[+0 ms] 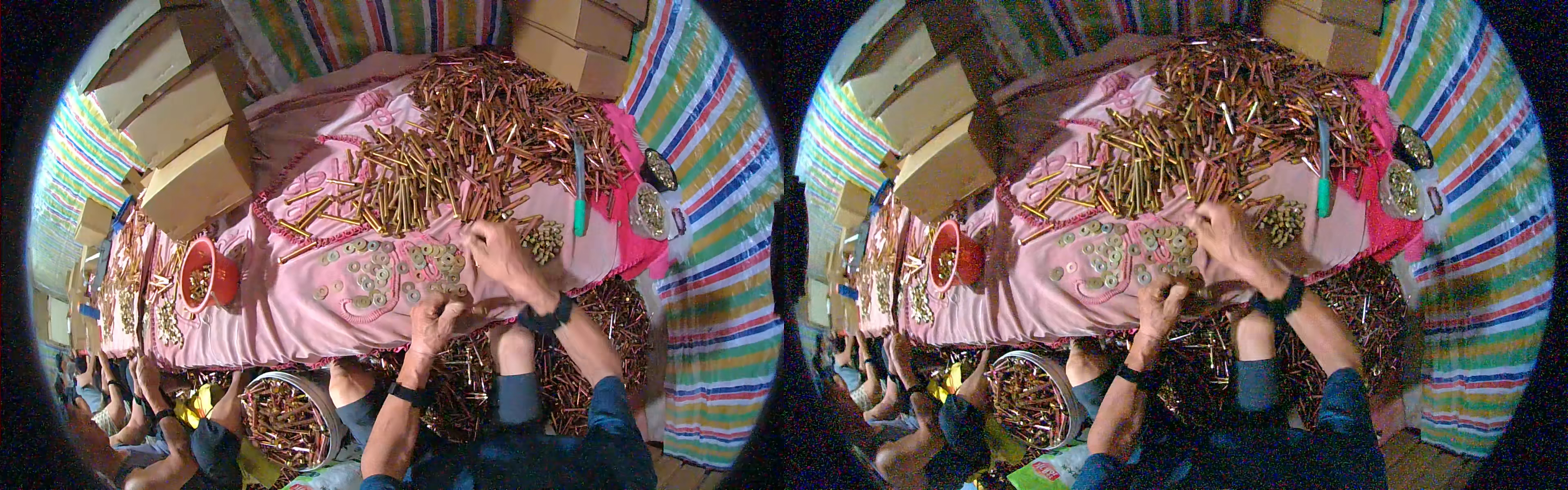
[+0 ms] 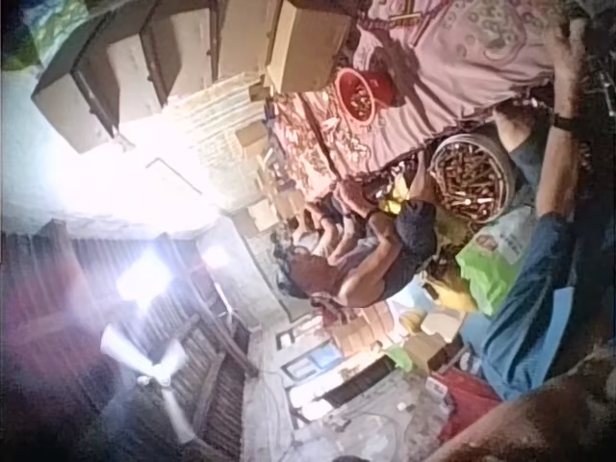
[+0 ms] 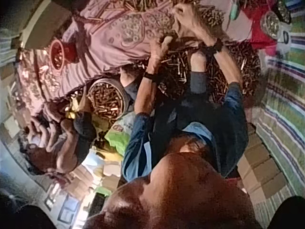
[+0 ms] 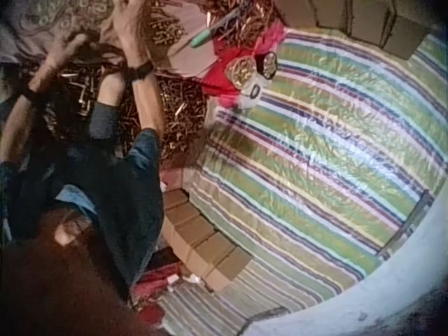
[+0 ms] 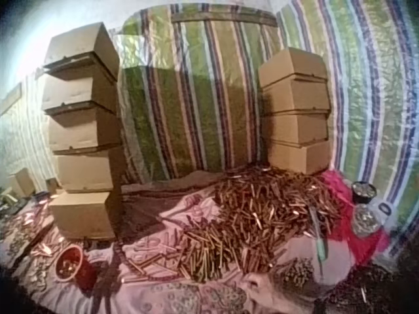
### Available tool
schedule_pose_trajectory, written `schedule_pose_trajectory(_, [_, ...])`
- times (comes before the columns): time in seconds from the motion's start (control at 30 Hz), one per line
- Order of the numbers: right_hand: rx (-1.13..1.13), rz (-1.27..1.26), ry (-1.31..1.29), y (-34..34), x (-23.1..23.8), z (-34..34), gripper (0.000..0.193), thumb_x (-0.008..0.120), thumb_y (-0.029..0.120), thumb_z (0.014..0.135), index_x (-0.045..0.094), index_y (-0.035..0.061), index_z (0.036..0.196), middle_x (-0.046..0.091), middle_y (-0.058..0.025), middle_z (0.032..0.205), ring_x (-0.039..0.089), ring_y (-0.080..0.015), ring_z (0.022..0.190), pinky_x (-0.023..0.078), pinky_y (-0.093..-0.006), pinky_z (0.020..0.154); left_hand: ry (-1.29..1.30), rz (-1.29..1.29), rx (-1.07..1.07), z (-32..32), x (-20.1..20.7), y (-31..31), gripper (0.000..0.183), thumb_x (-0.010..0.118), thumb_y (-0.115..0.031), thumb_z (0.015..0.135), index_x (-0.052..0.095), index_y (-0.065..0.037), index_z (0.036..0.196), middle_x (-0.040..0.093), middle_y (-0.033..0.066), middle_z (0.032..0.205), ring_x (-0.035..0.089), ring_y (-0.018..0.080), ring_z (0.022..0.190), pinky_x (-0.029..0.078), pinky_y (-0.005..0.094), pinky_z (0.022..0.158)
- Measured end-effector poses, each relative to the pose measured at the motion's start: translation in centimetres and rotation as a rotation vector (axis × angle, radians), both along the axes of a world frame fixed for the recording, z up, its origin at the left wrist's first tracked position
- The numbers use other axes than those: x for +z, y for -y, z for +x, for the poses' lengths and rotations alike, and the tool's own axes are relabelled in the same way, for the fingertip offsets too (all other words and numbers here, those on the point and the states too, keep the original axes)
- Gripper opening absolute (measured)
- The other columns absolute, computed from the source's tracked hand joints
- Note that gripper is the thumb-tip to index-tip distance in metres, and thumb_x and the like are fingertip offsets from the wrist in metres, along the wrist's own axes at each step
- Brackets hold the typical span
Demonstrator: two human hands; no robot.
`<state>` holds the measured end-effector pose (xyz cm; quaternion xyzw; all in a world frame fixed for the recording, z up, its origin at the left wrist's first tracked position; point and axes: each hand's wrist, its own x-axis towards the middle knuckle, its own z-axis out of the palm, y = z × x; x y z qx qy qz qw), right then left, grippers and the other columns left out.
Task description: The recorder sorts metal washers and wooden components on a floor-based workspace.
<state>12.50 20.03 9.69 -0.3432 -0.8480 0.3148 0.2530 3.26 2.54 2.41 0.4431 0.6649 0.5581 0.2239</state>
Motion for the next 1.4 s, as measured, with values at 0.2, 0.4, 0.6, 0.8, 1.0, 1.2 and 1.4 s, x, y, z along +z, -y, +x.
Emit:
schedule_pose_trajectory(0.2, [0.020,0.282,0.188,-5.4,-3.4,-4.6,0.028,0.064,0.019,0.089,0.064,-0.0039,0.072,0.061,-0.0260,0.071,0.060,-0.0449,0.065,0.048,-0.0539,0.063,0.442,-0.125,-0.096,-1.3,-0.5,0.1,0.042,0.057,-0.030,0.103,0.067,-0.001,0.074,0.059,-0.0006,0.060,0.050,0.0076,0.057,0.043,0.0286,0.052])
schedule_pose_trajectory(0.4, [-0.042,-0.022,0.333,-7.5,-4.1,-5.3,0.032,0.068,0.029,0.082,0.065,0.0008,0.068,0.062,-0.0109,0.059,0.057,-0.0228,0.052,0.042,-0.0377,0.049,0.458,0.077,-0.009,-0.8,-1.6,-0.4,0.028,0.055,-0.025,0.105,0.065,-0.001,0.094,0.059,-0.0026,0.069,0.049,0.0053,0.059,0.041,0.0245,0.053])
schedule_pose_trajectory(0.6, [0.383,-0.368,0.200,0.7,-2.7,0.8,0.023,0.074,0.024,0.084,0.073,0.0022,0.091,0.071,-0.0066,0.079,0.063,-0.0115,0.072,0.053,-0.0320,0.066,0.271,0.229,0.185,0.0,-0.5,-1.2,0.026,0.052,-0.019,0.105,0.062,0.002,0.118,0.065,0.0023,0.088,0.058,0.0078,0.079,0.047,0.0223,0.073])
schedule_pose_trajectory(0.8, [0.196,-0.235,0.081,1.7,-3.2,1.4,0.026,0.069,0.017,0.088,0.071,-0.0015,0.105,0.072,-0.0148,0.086,0.069,-0.0245,0.081,0.054,-0.0364,0.076,0.441,0.118,0.077,0.1,-0.8,-1.2,0.014,0.054,-0.014,0.104,0.059,-0.002,0.108,0.057,-0.0010,0.078,0.048,0.0033,0.069,0.040,0.0188,0.059])
schedule_pose_trajectory(1.0, [0.257,0.118,0.193,-0.5,-6.3,-0.9,0.024,0.067,0.012,0.086,0.070,-0.0020,0.105,0.062,-0.0232,0.086,0.062,-0.0398,0.086,0.050,-0.0464,0.078,0.113,0.201,0.158,0.6,-1.0,-1.3,0.013,0.054,-0.015,0.103,0.054,-0.003,0.097,0.051,-0.0012,0.070,0.048,0.0085,0.061,0.041,0.0270,0.054])
schedule_pose_trajectory(1.2, [0.290,-0.012,-0.010,0.7,-6.4,0.2,0.015,0.064,0.002,0.083,0.068,-0.0013,0.097,0.056,-0.0221,0.090,0.060,-0.0391,0.082,0.047,-0.0464,0.073,-0.246,0.146,0.169,1.2,-1.9,-0.7,0.032,0.058,-0.010,0.097,0.052,0.001,0.127,0.065,0.0218,0.092,0.064,0.0414,0.078,0.050,0.0431,0.068])
schedule_pose_trajectory(1.4, [0.314,0.158,-0.079,2.6,-5.1,1.5,0.011,0.061,-0.004,0.080,0.061,-0.0007,0.091,0.055,-0.0162,0.087,0.060,-0.0362,0.075,0.047,-0.0424,0.065,-0.209,0.142,0.207,1.7,-1.8,-1.1,0.015,0.056,-0.018,0.100,0.055,-0.005,0.106,0.064,0.0240,0.085,0.063,0.0456,0.075,0.047,0.0511,0.061])
